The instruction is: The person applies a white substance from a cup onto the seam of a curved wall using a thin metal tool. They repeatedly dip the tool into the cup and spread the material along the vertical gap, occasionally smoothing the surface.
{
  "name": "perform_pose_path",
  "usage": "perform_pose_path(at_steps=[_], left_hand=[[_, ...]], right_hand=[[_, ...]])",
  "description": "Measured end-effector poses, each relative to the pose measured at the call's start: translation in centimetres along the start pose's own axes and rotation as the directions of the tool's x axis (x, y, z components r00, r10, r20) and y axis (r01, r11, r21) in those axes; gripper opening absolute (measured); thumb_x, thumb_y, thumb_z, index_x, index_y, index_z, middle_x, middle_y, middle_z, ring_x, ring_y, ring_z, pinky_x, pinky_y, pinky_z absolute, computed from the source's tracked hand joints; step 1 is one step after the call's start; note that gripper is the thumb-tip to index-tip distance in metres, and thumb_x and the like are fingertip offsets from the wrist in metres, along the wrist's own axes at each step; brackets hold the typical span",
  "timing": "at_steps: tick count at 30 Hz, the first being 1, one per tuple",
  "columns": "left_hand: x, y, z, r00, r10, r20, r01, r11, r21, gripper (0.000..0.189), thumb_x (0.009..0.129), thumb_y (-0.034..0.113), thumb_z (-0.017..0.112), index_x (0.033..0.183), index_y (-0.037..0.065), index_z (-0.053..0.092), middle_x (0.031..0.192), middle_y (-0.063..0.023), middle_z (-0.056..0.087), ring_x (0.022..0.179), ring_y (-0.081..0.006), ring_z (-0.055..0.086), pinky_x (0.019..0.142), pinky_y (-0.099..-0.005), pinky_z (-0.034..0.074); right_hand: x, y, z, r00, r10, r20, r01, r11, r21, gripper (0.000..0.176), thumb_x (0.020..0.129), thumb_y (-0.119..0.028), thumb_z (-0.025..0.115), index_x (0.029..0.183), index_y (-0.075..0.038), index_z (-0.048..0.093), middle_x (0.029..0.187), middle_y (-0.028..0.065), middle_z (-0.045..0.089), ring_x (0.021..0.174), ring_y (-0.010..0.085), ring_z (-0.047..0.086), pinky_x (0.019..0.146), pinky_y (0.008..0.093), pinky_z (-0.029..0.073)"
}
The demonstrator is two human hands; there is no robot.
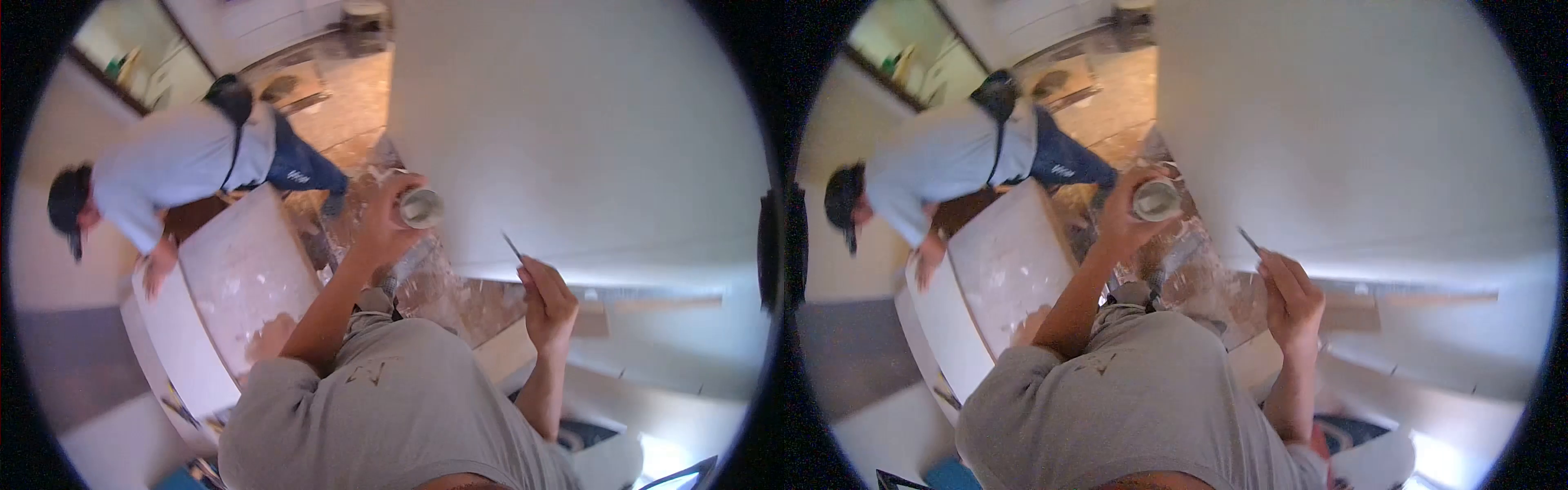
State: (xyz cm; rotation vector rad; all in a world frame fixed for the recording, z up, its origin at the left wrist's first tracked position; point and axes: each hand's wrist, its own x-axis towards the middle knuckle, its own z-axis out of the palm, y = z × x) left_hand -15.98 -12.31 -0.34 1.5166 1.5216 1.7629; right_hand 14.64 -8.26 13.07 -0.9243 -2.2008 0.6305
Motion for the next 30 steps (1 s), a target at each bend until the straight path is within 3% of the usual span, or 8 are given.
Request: perform_pose_path(at_steps=[2, 3, 7, 16, 18, 22, 27, 30], left_hand=[[1.0, 0.7, 0.4, 0.999, -0.042, -0.012, 0.039, 0.988, -0.149, 0.079, 0.079, 0.006, 0.103, 0.144, 0.008, 0.059, 0.146, -0.0152, 0.07, 0.136, -0.0272, 0.068, 0.118, -0.0412, 0.055], [1.1, 0.6, 0.0, 0.999, 0.045, 0.028, -0.043, 0.996, -0.075, 0.079, 0.08, 0.002, 0.101, 0.145, 0.007, 0.057, 0.15, -0.0168, 0.068, 0.138, -0.027, 0.067, 0.118, -0.0422, 0.054], [1.6, -0.2, 0.8, 0.995, 0.062, 0.078, -0.048, 0.984, -0.171, 0.076, 0.08, 0.001, 0.1, 0.143, 0.005, 0.058, 0.152, -0.0178, 0.066, 0.135, -0.0273, 0.068, 0.116, -0.0412, 0.056], [4.0, 1.7, 2.6, 0.976, 0.081, 0.2, -0.079, 0.997, -0.019, 0.071, 0.08, 0.001, 0.096, 0.144, 0.005, 0.065, 0.147, -0.0154, 0.068, 0.132, -0.0272, 0.07, 0.11, -0.0394, 0.059], [4.2, 1.7, 3.0, 0.972, 0.024, 0.233, -0.037, 0.998, 0.055, 0.068, 0.08, 0.001, 0.092, 0.143, 0.007, 0.067, 0.144, -0.0141, 0.07, 0.131, -0.0278, 0.07, 0.111, -0.0399, 0.058], [5.5, 1.2, 4.5, 0.951, 0.138, 0.276, -0.162, 0.984, 0.069, 0.076, 0.073, 0.002, 0.094, 0.145, 0.011, 0.068, 0.141, -0.0138, 0.071, 0.13, -0.0365, 0.07, 0.105, -0.0458, 0.061], [5.5, 1.6, 6.9, 0.925, 0.064, 0.375, -0.122, 0.983, 0.134, 0.07, 0.074, 0.008, 0.092, 0.141, 0.008, 0.069, 0.139, -0.017, 0.071, 0.129, -0.0409, 0.069, 0.111, -0.0487, 0.058], [4.9, 0.4, 8.1, 0.896, 0.195, 0.398, -0.222, 0.975, 0.021, 0.065, 0.077, 0.01, 0.089, 0.138, 0.006, 0.069, 0.137, -0.0171, 0.071, 0.127, -0.0408, 0.069, 0.11, -0.0494, 0.058]], right_hand=[[1.0, -1.9, -0.2, 0.998, -0.021, -0.06, 0.016, 0.997, -0.07, 0.022, 0.1, 0.002, 0.08, 0.121, 0.001, 0.08, 0.115, 0.0208, 0.082, 0.094, 0.031, 0.083, 0.08, 0.0363, 0.066], [0.9, -2.6, 0.2, 0.996, -0.059, -0.06, 0.053, 0.994, -0.095, 0.021, 0.097, 0.002, 0.082, 0.118, 0.0, 0.08, 0.113, 0.0185, 0.082, 0.093, 0.0305, 0.083, 0.078, 0.0376, 0.066], [2.9, -4.8, 0.0, 0.965, -0.261, 0.022, 0.256, 0.922, -0.291, 0.029, 0.085, 0.002, 0.083, 0.113, -0.005, 0.08, 0.11, 0.0113, 0.079, 0.085, 0.0255, 0.081, 0.068, 0.0393, 0.065], [5.3, -5.1, 0.9, 0.947, -0.28, 0.157, 0.309, 0.668, -0.677, 0.017, 0.079, -0.017, 0.074, 0.092, -0.008, 0.073, 0.087, 0.0041, 0.057, 0.069, 0.0172, 0.069, 0.055, 0.0342, 0.056], [5.5, -5.1, 1.6, 0.952, -0.234, 0.197, 0.304, 0.643, -0.703, 0.017, 0.079, -0.017, 0.075, 0.091, -0.006, 0.074, 0.088, 0.0049, 0.06, 0.072, 0.0178, 0.07, 0.056, 0.0339, 0.057], [6.2, -4.5, 1.9, 0.953, -0.131, 0.273, 0.296, 0.589, -0.752, 0.023, 0.079, -0.017, 0.077, 0.098, -0.003, 0.074, 0.097, 0.0051, 0.065, 0.08, 0.017, 0.071, 0.061, 0.0326, 0.059], [5.6, -2.9, 3.0, 0.975, -0.043, 0.217, 0.197, 0.608, -0.769, 0.016, 0.084, -0.018, 0.077, 0.091, -0.004, 0.078, 0.098, 0.0079, 0.067, 0.09, 0.0233, 0.074, 0.068, 0.0366, 0.062], [4.1, -1.5, 2.8, 0.982, 0.033, 0.183, 0.124, 0.619, -0.776, 0.015, 0.084, -0.017, 0.078, 0.086, -0.003, 0.078, 0.098, 0.0097, 0.068, 0.091, 0.0246, 0.075, 0.069, 0.0375, 0.063]])
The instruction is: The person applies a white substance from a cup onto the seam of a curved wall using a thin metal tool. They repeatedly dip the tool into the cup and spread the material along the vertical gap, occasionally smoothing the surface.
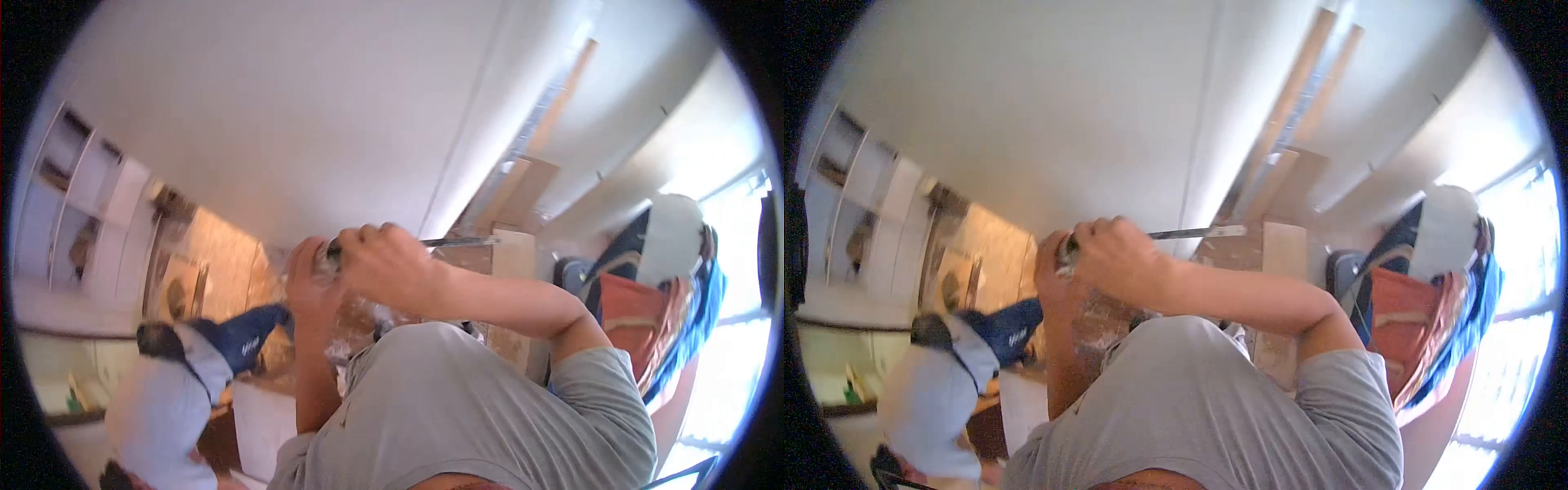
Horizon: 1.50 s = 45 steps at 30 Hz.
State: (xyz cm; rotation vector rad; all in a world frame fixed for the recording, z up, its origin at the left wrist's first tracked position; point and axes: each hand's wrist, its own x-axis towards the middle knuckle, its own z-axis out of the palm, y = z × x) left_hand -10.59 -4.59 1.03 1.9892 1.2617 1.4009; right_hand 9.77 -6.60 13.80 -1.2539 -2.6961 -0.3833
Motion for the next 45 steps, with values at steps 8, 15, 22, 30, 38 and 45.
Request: perform_pose_path(at_steps=[8, 15, 22, 30, 38, 45], left_hand=[[3.3, -1.5, 3.7, 0.995, -0.012, 0.097, 0.02, 0.996, -0.085, 0.068, 0.076, 0.009, 0.096, 0.138, 0.003, 0.069, 0.136, -0.0189, 0.071, 0.125, -0.0386, 0.07, 0.11, -0.0494, 0.057], [4.3, -0.5, 4.6, 0.994, 0.013, 0.111, -0.004, 0.996, -0.085, 0.067, 0.084, 0.009, 0.097, 0.142, 0.004, 0.066, 0.135, -0.0128, 0.07, 0.125, -0.0275, 0.071, 0.106, -0.0396, 0.06], [4.5, 2.0, 5.9, 0.976, -0.07, 0.207, 0.123, 0.957, -0.261, 0.067, 0.087, 0.01, 0.097, 0.144, 0.002, 0.065, 0.135, -0.0123, 0.073, 0.123, -0.0232, 0.074, 0.104, -0.0374, 0.062], [3.7, 3.2, 6.6, 0.974, -0.057, 0.221, 0.124, 0.945, -0.302, 0.068, 0.086, 0.01, 0.098, 0.145, 0.002, 0.065, 0.134, -0.0121, 0.074, 0.122, -0.0218, 0.075, 0.103, -0.037, 0.063], [3.0, 3.9, 5.9, 0.972, -0.028, 0.234, 0.112, 0.93, -0.351, 0.068, 0.084, 0.003, 0.096, 0.145, 0.004, 0.065, 0.139, -0.0095, 0.069, 0.129, -0.0201, 0.07, 0.108, -0.0356, 0.06], [2.6, 4.0, 6.1, 0.957, -0.059, 0.283, 0.158, 0.926, -0.342, 0.067, 0.085, 0.001, 0.094, 0.144, 0.004, 0.064, 0.14, -0.0075, 0.067, 0.127, -0.019, 0.07, 0.106, -0.0349, 0.061]], right_hand=[[-3.0, 4.9, -0.6, 0.987, 0.161, 0.01, -0.161, 0.978, 0.13, 0.017, 0.085, -0.011, 0.075, 0.098, -0.001, 0.079, 0.098, 0.0113, 0.072, 0.086, 0.0268, 0.079, 0.065, 0.0408, 0.064], [-8.9, 7.6, -0.7, 0.881, 0.466, -0.088, -0.316, 0.715, 0.623, 0.02, 0.102, -0.01, 0.075, 0.119, -0.002, 0.081, 0.096, 0.0099, 0.077, 0.082, 0.024, 0.078, 0.068, 0.0402, 0.059], [-11.3, 6.4, 0.2, 0.681, 0.657, 0.324, -0.355, -0.09, 0.93, 0.023, 0.11, -0.01, 0.076, 0.129, 0.001, 0.082, 0.088, 0.0008, 0.073, 0.068, 0.0055, 0.058, 0.058, 0.0266, 0.045], [-11.9, 5.8, 0.7, 0.71, 0.63, 0.314, -0.312, -0.119, 0.943, 0.024, 0.111, -0.011, 0.075, 0.131, 0.001, 0.082, 0.09, 0.0005, 0.073, 0.069, 0.0045, 0.058, 0.057, 0.025, 0.045], [-12.4, 3.9, -4.4, 0.887, 0.443, -0.131, -0.341, 0.819, 0.461, 0.04, 0.093, 0.003, 0.075, 0.134, 0.0, 0.077, 0.101, 0.0134, 0.071, 0.08, 0.0293, 0.077, 0.069, 0.0371, 0.063], [-10.8, 3.5, -5.8, 0.919, 0.382, -0.1, -0.357, 0.911, 0.205, 0.035, 0.084, -0.004, 0.075, 0.118, 0.001, 0.074, 0.092, 0.0097, 0.067, 0.073, 0.0273, 0.076, 0.058, 0.0406, 0.06]])
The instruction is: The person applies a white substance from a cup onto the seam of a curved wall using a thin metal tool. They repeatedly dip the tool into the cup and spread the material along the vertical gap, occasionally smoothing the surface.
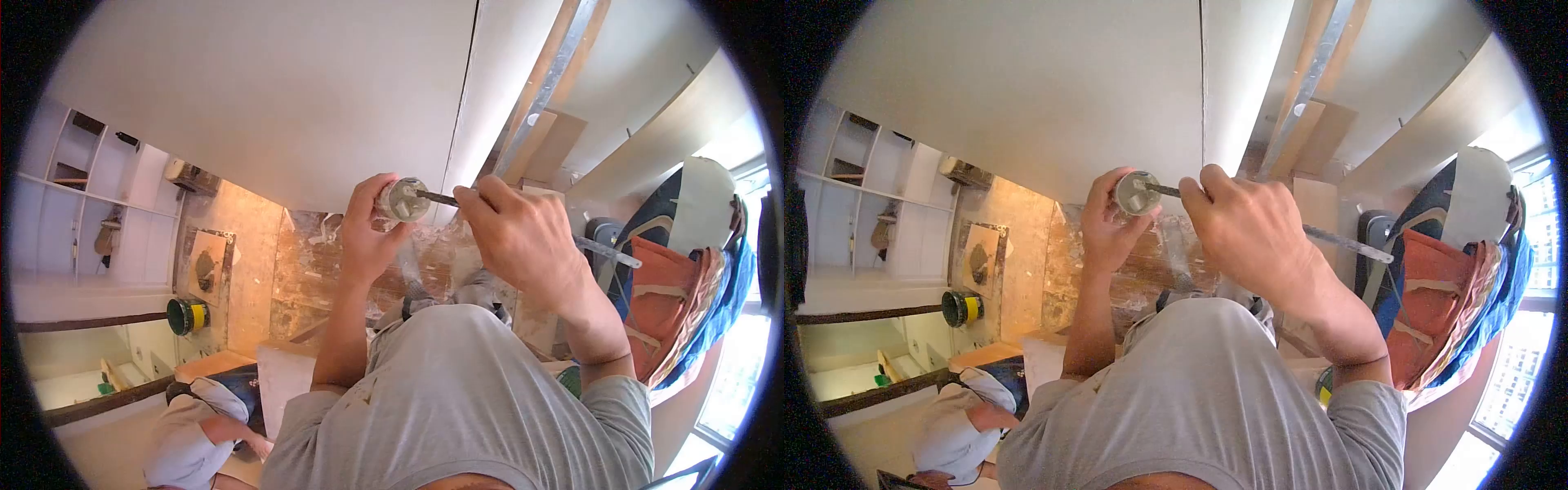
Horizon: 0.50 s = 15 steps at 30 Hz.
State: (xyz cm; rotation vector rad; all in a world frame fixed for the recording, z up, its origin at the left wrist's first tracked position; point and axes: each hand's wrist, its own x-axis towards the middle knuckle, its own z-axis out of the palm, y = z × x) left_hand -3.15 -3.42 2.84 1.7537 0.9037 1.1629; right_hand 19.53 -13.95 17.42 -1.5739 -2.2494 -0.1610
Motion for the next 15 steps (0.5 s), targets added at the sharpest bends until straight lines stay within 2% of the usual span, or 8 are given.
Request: perform_pose_path(at_steps=[3, 5, 8, 9, 11, 12, 14, 15], left_hand=[[-0.3, 0.5, 0.2, 1.0, 0.003, -0.005, -0.003, 1.0, -0.005, 0.065, 0.085, 0.003, 0.095, 0.143, 0.004, 0.065, 0.139, -0.008, 0.067, 0.125, -0.0189, 0.07, 0.103, -0.0341, 0.062], [-0.4, 1.3, 0.3, 0.996, 0.093, -0.008, -0.092, 0.992, 0.085, 0.065, 0.085, 0.005, 0.095, 0.143, 0.006, 0.065, 0.139, -0.0082, 0.068, 0.123, -0.0194, 0.071, 0.099, -0.0338, 0.063], [-0.7, 1.2, 0.6, 0.996, 0.093, 0.002, -0.092, 0.979, 0.18, 0.069, 0.082, 0.004, 0.095, 0.144, 0.008, 0.066, 0.138, -0.0087, 0.068, 0.123, -0.0206, 0.071, 0.098, -0.0348, 0.062], [-0.9, 1.4, 0.7, 0.995, 0.095, 0.006, -0.095, 0.979, 0.181, 0.069, 0.082, 0.004, 0.095, 0.144, 0.008, 0.066, 0.138, -0.0087, 0.068, 0.123, -0.0206, 0.071, 0.098, -0.0348, 0.062], [-0.9, 1.8, 0.9, 0.994, 0.11, -0.01, -0.106, 0.974, 0.198, 0.075, 0.076, 0.0, 0.094, 0.145, 0.009, 0.067, 0.139, -0.0137, 0.068, 0.125, -0.0331, 0.072, 0.103, -0.042, 0.064], [-0.8, 1.8, 0.9, 0.994, 0.113, -0.006, -0.109, 0.974, 0.198, 0.075, 0.076, 0.0, 0.094, 0.145, 0.009, 0.067, 0.139, -0.0137, 0.068, 0.125, -0.0331, 0.072, 0.103, -0.042, 0.064], [-0.9, 1.6, 1.0, 0.966, 0.258, 0.01, -0.246, 0.907, 0.343, 0.075, 0.075, 0.001, 0.094, 0.145, 0.009, 0.067, 0.139, -0.0139, 0.068, 0.124, -0.0343, 0.072, 0.103, -0.0428, 0.064], [-1.0, 1.6, 1.0, 0.966, 0.26, 0.008, -0.247, 0.906, 0.344, 0.075, 0.075, 0.001, 0.094, 0.145, 0.009, 0.067, 0.139, -0.0139, 0.068, 0.124, -0.0343, 0.072, 0.103, -0.0428, 0.064]], right_hand=[[0.4, -0.6, 0.0, 0.999, 0.009, 0.041, -0.006, 0.997, -0.081, 0.027, 0.083, -0.005, 0.076, 0.109, 0.001, 0.073, 0.089, 0.0094, 0.068, 0.069, 0.0257, 0.076, 0.055, 0.0399, 0.058], [0.5, -1.0, 0.2, 0.999, 0.0, 0.049, 0.009, 0.984, -0.18, 0.019, 0.082, -0.005, 0.077, 0.1, 0.001, 0.076, 0.086, 0.0099, 0.07, 0.069, 0.0259, 0.077, 0.056, 0.0396, 0.059], [1.0, -0.8, 1.0, 0.994, -0.065, 0.082, 0.079, 0.979, -0.186, 0.01, 0.079, -0.006, 0.08, 0.087, -0.001, 0.078, 0.083, 0.0102, 0.072, 0.07, 0.0264, 0.078, 0.059, 0.0394, 0.06], [1.0, -0.7, 1.1, 0.995, -0.061, 0.079, 0.075, 0.98, -0.186, 0.01, 0.079, -0.006, 0.08, 0.087, -0.001, 0.078, 0.083, 0.0102, 0.072, 0.07, 0.0264, 0.078, 0.059, 0.0394, 0.06], [1.4, -0.6, 1.1, 0.971, -0.107, 0.214, 0.15, 0.969, -0.198, 0.005, 0.077, -0.005, 0.082, 0.08, -0.002, 0.078, 0.081, 0.0126, 0.076, 0.075, 0.0293, 0.081, 0.062, 0.0401, 0.062], [1.6, -0.6, 1.2, 0.972, -0.104, 0.211, 0.147, 0.969, -0.199, 0.005, 0.077, -0.005, 0.082, 0.08, -0.002, 0.078, 0.081, 0.0126, 0.076, 0.075, 0.0293, 0.081, 0.062, 0.0401, 0.062], [2.0, -0.6, 1.6, 0.961, -0.097, 0.261, 0.124, 0.988, -0.089, 0.007, 0.084, -0.003, 0.077, 0.087, 0.003, 0.074, 0.08, 0.0188, 0.074, 0.075, 0.0337, 0.08, 0.063, 0.0436, 0.063], [2.1, -0.5, 1.9, 0.961, -0.098, 0.259, 0.125, 0.988, -0.09, 0.007, 0.084, -0.003, 0.077, 0.087, 0.003, 0.074, 0.08, 0.0188, 0.074, 0.075, 0.0337, 0.08, 0.063, 0.0436, 0.063]])
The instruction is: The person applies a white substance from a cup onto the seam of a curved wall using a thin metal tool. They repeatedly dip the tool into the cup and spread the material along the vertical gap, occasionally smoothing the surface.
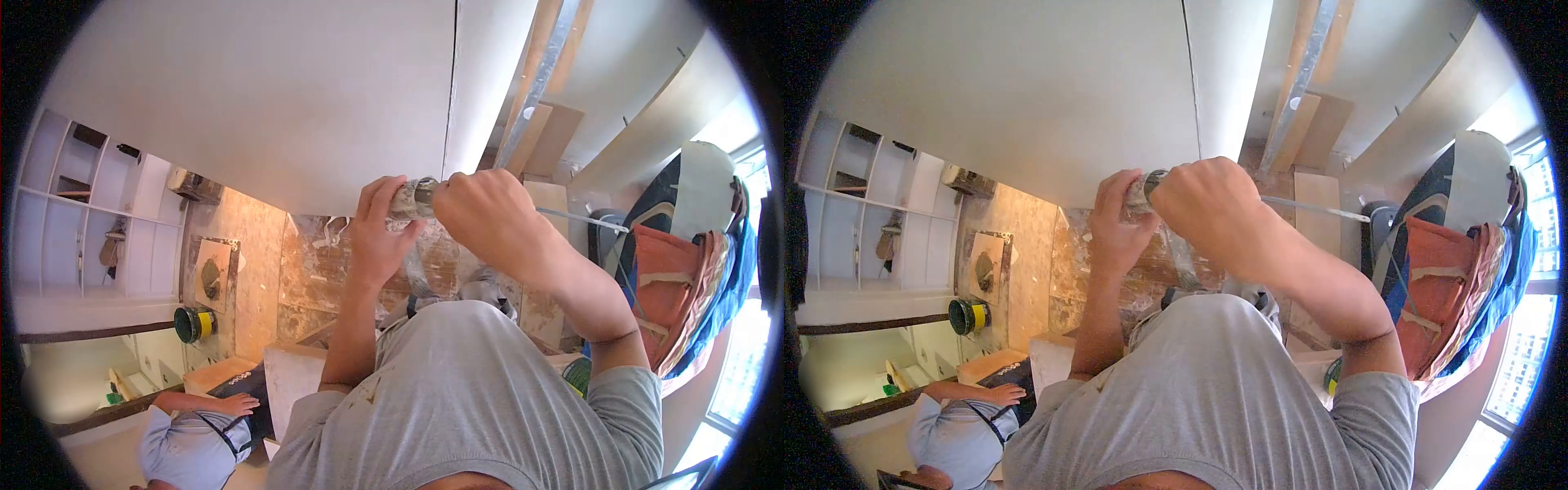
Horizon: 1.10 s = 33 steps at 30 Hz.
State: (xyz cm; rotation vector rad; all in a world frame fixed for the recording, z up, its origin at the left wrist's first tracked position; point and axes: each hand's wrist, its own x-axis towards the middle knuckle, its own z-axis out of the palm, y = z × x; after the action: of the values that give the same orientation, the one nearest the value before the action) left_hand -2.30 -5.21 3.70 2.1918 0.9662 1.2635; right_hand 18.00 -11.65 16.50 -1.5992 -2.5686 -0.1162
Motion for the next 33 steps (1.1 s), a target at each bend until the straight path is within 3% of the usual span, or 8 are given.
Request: perform_pose_path(at_steps=[6, 12, 21, 27, 29, 31, 32, 33], left_hand=[[-1.0, -0.1, 0.1, 1.0, -0.016, -0.015, 0.015, 1.0, -0.011, 0.078, 0.074, 0.001, 0.095, 0.146, 0.011, 0.066, 0.14, -0.0135, 0.067, 0.125, -0.0359, 0.071, 0.104, -0.0444, 0.064], [-1.2, -0.1, -0.7, 0.995, -0.069, -0.073, 0.07, 0.998, 0.007, 0.075, 0.077, 0.002, 0.095, 0.145, 0.009, 0.065, 0.139, -0.0141, 0.067, 0.124, -0.0358, 0.072, 0.102, -0.0444, 0.063], [-1.4, -1.1, -3.1, 0.955, -0.236, -0.178, 0.221, 0.97, -0.097, 0.066, 0.083, 0.016, 0.1, 0.139, 0.005, 0.067, 0.135, -0.0147, 0.07, 0.119, -0.0318, 0.074, 0.094, -0.0408, 0.066], [-2.9, -2.6, -2.6, 0.916, -0.371, -0.154, 0.29, 0.876, -0.386, 0.068, 0.085, 0.019, 0.101, 0.14, 0.002, 0.065, 0.131, -0.0149, 0.071, 0.122, -0.0236, 0.073, 0.095, -0.0371, 0.064], [-3.2, -2.3, -4.0, 0.902, -0.403, -0.154, 0.352, 0.895, -0.274, 0.067, 0.088, 0.013, 0.099, 0.143, 0.0, 0.064, 0.135, -0.0112, 0.072, 0.122, -0.0199, 0.071, 0.104, -0.0365, 0.062], [-4.3, -4.9, -5.1, 0.86, -0.503, -0.086, 0.393, 0.761, -0.516, 0.064, 0.088, 0.007, 0.097, 0.143, 0.001, 0.064, 0.133, -0.0103, 0.073, 0.116, -0.0216, 0.074, 0.104, -0.039, 0.064], [-6.0, -7.7, -6.1, 0.815, -0.569, -0.108, 0.509, 0.793, -0.336, 0.062, 0.089, 0.003, 0.094, 0.144, 0.002, 0.065, 0.128, -0.0106, 0.074, 0.109, -0.0232, 0.076, 0.099, -0.0389, 0.068], [-5.0, -4.4, -8.6, 0.754, -0.657, -0.019, 0.515, 0.609, -0.603, 0.069, 0.087, 0.002, 0.095, 0.149, 0.0, 0.062, 0.136, -0.0128, 0.072, 0.119, -0.0223, 0.073, 0.101, -0.0363, 0.065]], right_hand=[[0.5, 0.1, 1.8, 0.999, 0.043, -0.004, -0.043, 0.998, 0.045, 0.007, 0.087, -0.004, 0.076, 0.091, 0.002, 0.077, 0.082, 0.0183, 0.074, 0.074, 0.0372, 0.079, 0.067, 0.0464, 0.065], [-0.1, -0.3, 4.2, 0.974, 0.098, -0.202, -0.078, 0.991, 0.107, 0.003, 0.091, -0.006, 0.077, 0.091, -0.003, 0.076, 0.088, 0.0135, 0.074, 0.076, 0.0348, 0.079, 0.066, 0.0448, 0.064], [-1.3, -0.5, 3.6, 0.915, 0.248, -0.318, -0.086, 0.89, 0.447, 0.018, 0.1, -0.021, 0.084, 0.102, -0.004, 0.079, 0.088, 0.0119, 0.075, 0.071, 0.0345, 0.075, 0.062, 0.0448, 0.058], [-2.2, 0.4, 5.2, 0.875, 0.445, -0.192, -0.134, 0.602, 0.787, 0.012, 0.1, -0.012, 0.085, 0.108, -0.003, 0.083, 0.087, 0.0088, 0.077, 0.069, 0.0172, 0.071, 0.064, 0.0335, 0.054], [-3.4, 1.5, 6.2, 0.832, 0.554, 0.002, -0.184, 0.273, 0.944, 0.014, 0.102, -0.013, 0.085, 0.106, 0.0, 0.082, 0.085, 0.0033, 0.075, 0.073, 0.0114, 0.068, 0.066, 0.0296, 0.052], [-4.9, 3.6, 7.0, 0.784, 0.621, 0.025, -0.17, 0.175, 0.97, 0.016, 0.102, -0.013, 0.086, 0.107, 0.001, 0.081, 0.086, 0.0032, 0.075, 0.073, 0.0119, 0.068, 0.066, 0.0294, 0.052], [-7.1, 5.8, 6.7, 0.734, 0.678, 0.041, -0.141, 0.093, 0.986, 0.017, 0.101, -0.013, 0.086, 0.107, 0.003, 0.08, 0.087, 0.0031, 0.075, 0.073, 0.0124, 0.068, 0.066, 0.0292, 0.052], [-9.1, 7.9, 6.9, 0.672, 0.736, 0.077, -0.085, -0.026, 0.996, 0.019, 0.1, -0.011, 0.086, 0.11, 0.003, 0.078, 0.087, 0.0057, 0.075, 0.073, 0.0139, 0.067, 0.065, 0.0299, 0.051]])
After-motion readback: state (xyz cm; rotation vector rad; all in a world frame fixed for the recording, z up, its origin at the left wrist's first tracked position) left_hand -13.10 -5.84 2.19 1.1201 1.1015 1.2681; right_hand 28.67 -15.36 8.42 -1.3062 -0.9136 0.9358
